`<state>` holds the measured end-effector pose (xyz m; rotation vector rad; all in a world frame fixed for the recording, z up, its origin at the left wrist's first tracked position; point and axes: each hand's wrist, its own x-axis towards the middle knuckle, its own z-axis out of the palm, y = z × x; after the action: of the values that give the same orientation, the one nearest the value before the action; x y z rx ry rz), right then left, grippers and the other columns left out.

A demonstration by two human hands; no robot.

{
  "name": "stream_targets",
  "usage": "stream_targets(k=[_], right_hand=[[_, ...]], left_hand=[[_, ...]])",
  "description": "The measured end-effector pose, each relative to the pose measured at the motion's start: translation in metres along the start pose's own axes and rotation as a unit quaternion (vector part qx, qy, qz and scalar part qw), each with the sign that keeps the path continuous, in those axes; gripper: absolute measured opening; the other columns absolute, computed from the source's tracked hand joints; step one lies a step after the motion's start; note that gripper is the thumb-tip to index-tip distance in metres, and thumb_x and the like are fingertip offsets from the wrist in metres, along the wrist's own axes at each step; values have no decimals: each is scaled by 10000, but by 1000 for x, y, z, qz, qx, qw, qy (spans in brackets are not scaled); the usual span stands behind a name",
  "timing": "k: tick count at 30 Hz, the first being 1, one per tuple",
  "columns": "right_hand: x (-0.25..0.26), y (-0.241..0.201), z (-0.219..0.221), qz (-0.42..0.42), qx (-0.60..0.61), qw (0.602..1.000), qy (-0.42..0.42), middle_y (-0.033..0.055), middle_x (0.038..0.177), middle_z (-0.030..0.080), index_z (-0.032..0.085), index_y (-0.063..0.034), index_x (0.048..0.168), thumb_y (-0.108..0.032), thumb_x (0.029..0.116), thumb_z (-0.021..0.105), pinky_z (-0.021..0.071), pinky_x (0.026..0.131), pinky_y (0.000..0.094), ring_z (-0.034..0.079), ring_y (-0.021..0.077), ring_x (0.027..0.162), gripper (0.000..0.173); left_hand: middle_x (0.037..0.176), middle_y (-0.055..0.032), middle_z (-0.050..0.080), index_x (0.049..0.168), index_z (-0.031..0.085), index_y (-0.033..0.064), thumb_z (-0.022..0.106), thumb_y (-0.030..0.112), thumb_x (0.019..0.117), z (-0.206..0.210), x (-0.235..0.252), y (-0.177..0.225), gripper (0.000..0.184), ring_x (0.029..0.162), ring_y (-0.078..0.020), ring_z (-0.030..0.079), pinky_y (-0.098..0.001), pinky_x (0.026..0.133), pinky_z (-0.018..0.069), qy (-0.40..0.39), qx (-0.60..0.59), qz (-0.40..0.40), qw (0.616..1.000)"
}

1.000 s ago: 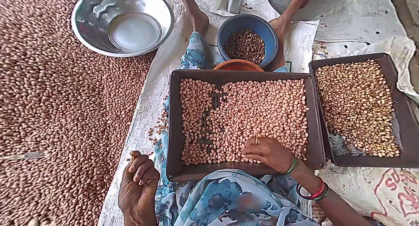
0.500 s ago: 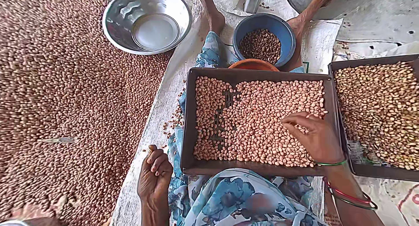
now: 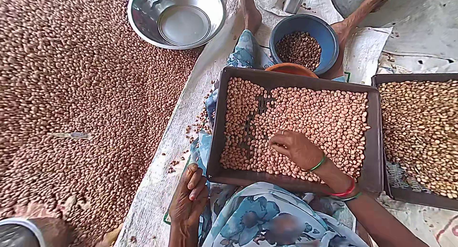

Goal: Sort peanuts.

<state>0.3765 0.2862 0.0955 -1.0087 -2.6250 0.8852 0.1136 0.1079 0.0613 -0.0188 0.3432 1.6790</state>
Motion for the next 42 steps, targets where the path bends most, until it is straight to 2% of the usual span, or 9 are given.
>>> stream_targets(k=[9, 13, 18, 22, 28, 34, 36, 38, 42], right_hand=[[10, -33, 51, -114, -106, 988, -9, 204, 800, 698, 728, 34, 846, -58, 931, 648, 567, 711, 475, 721, 371, 790, 148], [19, -51, 54, -76, -160, 979, -97, 264, 854, 695, 688, 107, 877, 29, 949, 557, 547, 729, 493, 715, 415, 827, 168], [25, -28, 18, 50, -22, 971, -233, 260, 1027, 680, 695, 72, 1066, -145, 1034, 547, 491, 859, 546, 663, 415, 1004, 265], [5, -11, 30, -125, 42, 986, -100, 203, 941, 742, 772, 13, 949, -125, 959, 661, 569, 761, 491, 731, 359, 894, 177], [-3, -7, 61, -315, -154, 936, 36, 137, 738, 696, 722, 0, 831, 14, 930, 562, 520, 568, 370, 697, 278, 667, 189], [-6, 7, 36, -188, 25, 982, -8, 160, 778, 700, 727, 24, 863, -43, 896, 623, 552, 610, 385, 699, 274, 695, 128], [-18, 26, -5, -107, 289, 951, 20, -9, 799, 680, 743, -33, 859, -68, 868, 648, 492, 674, 142, 601, 3, 736, 101], [-35, 44, -39, -85, 472, 875, 70, -171, 834, 687, 772, -226, 907, -263, 910, 738, 475, 649, 78, 598, -100, 743, 51], [-49, 44, -40, -9, 282, 955, 93, -67, 948, 720, 777, -112, 906, -176, 895, 702, 526, 725, 106, 638, -46, 818, 99]], left_hand=[[697, 23, 631, 961, 650, 21, 449, 126, 1058, -15, 2, -12, 247, 545, -22, 622, -122, 496, 502, 39, -140, 12, 989], [687, 23, 629, 957, 649, 24, 419, 136, 1069, -16, 2, -14, 279, 535, -22, 618, -122, 487, 501, 55, -120, 18, 991], [633, 47, 609, 930, 663, 48, 295, 157, 1096, -17, 6, -23, 418, 484, 8, 572, -110, 448, 462, 121, -63, 32, 990], [549, 57, 603, 780, 649, 89, 173, 169, 1110, -15, 8, -35, 585, 418, 45, 518, -77, 409, 403, 218, 46, 37, 974], [510, 46, 577, 755, 624, 99, 175, 217, 1123, -19, 12, -43, 592, 389, 30, 507, -90, 392, 403, 274, 91, 36, 957], [502, 57, 573, 740, 608, 116, 185, 209, 1126, -14, 16, -45, 580, 382, 37, 501, -86, 386, 399, 304, 121, 36, 944], [506, 51, 582, 737, 623, 105, 181, 203, 1122, -17, 16, -44, 595, 387, 33, 510, -86, 393, 408, 293, 105, 36, 950], [514, 47, 585, 745, 635, 92, 195, 191, 1121, -16, 15, -43, 587, 394, 29, 511, -90, 401, 415, 296, 100, 43, 949], [563, 56, 627, 797, 594, 111, 244, 147, 1119, 0, 24, -47, 477, 418, 34, 537, -101, 410, 446, 368, 166, 60, 913]])
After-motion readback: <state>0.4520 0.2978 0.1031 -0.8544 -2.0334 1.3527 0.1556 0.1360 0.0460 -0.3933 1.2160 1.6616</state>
